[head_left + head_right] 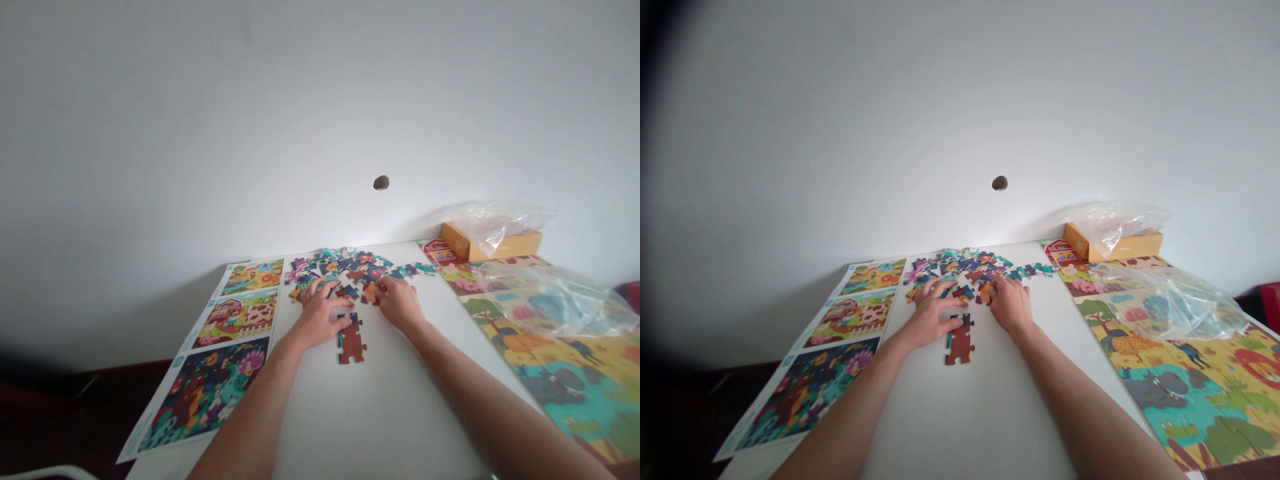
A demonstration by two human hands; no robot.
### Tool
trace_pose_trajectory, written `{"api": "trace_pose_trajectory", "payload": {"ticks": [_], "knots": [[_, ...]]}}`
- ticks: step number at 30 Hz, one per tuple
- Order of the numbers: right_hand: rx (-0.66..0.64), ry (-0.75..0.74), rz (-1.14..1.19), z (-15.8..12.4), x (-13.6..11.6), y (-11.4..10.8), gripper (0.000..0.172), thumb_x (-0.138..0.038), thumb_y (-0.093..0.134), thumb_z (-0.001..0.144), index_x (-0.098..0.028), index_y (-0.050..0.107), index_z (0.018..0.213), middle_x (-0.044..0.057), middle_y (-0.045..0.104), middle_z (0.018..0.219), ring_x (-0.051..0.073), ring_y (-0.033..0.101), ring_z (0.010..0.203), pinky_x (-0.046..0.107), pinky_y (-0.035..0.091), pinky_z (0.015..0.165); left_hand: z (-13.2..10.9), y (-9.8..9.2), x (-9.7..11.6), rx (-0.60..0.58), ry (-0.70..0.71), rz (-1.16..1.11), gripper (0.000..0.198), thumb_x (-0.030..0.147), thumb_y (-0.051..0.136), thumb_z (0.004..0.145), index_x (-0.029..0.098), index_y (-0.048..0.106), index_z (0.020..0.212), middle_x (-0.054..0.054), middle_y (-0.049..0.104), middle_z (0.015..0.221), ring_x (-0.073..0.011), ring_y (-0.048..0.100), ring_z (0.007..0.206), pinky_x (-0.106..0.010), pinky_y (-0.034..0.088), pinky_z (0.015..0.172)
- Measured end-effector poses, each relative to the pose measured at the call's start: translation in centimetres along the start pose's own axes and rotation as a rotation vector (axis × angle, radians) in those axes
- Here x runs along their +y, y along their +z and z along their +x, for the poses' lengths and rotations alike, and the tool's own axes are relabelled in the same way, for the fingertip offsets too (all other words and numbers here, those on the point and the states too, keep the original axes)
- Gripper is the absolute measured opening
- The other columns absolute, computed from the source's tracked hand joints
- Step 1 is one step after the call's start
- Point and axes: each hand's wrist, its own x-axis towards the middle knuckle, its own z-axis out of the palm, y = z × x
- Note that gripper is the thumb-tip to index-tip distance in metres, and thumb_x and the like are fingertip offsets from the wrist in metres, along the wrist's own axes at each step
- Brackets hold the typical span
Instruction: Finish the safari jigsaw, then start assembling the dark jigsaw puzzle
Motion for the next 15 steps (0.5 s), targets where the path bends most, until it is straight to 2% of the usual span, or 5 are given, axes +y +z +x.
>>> {"api": "trace_pose_trajectory", "payload": {"ticks": [6, 10, 15], "knots": [[-0.026, 0.013, -0.034, -0.06, 0.18, 0.06, 0.023, -0.018, 0.059, 0.084, -0.023, 0.073, 0.102, 0.011, 0.067, 0.105, 0.029, 0.058, 0.104, 0.042, 0.039, 0.088, -0.03, -0.08, -0.11, 0.000, 0.009, -0.013, 0.025, 0.027, 0.073, 0.080, 0.035, 0.078, 0.103, -0.004, 0.051, 0.143, -0.0394, 0.028, 0.139, -0.064, 0.027, 0.113], [-0.048, -0.103, 0.020, -0.31, -0.40, -0.37, 0.030, -0.028, 0.065, 0.083, -0.026, 0.072, 0.112, 0.010, 0.065, 0.113, 0.029, 0.055, 0.109, 0.042, 0.039, 0.091, 0.03, -0.05, -0.24, 0.008, 0.007, 0.004, 0.028, 0.032, 0.073, 0.080, 0.035, 0.077, 0.108, -0.004, 0.052, 0.141, -0.0398, 0.028, 0.138, -0.063, 0.028, 0.112], [-0.104, -0.174, 0.018, -0.49, -0.59, -0.54, 0.029, -0.029, 0.067, 0.080, -0.029, 0.073, 0.108, 0.007, 0.065, 0.114, 0.028, 0.054, 0.107, 0.044, 0.038, 0.091, 0.06, 0.14, -0.30, 0.011, -0.009, 0.035, 0.031, 0.033, 0.074, 0.080, 0.035, 0.076, 0.111, -0.005, 0.053, 0.142, -0.0408, 0.028, 0.138, -0.064, 0.028, 0.112]]}}
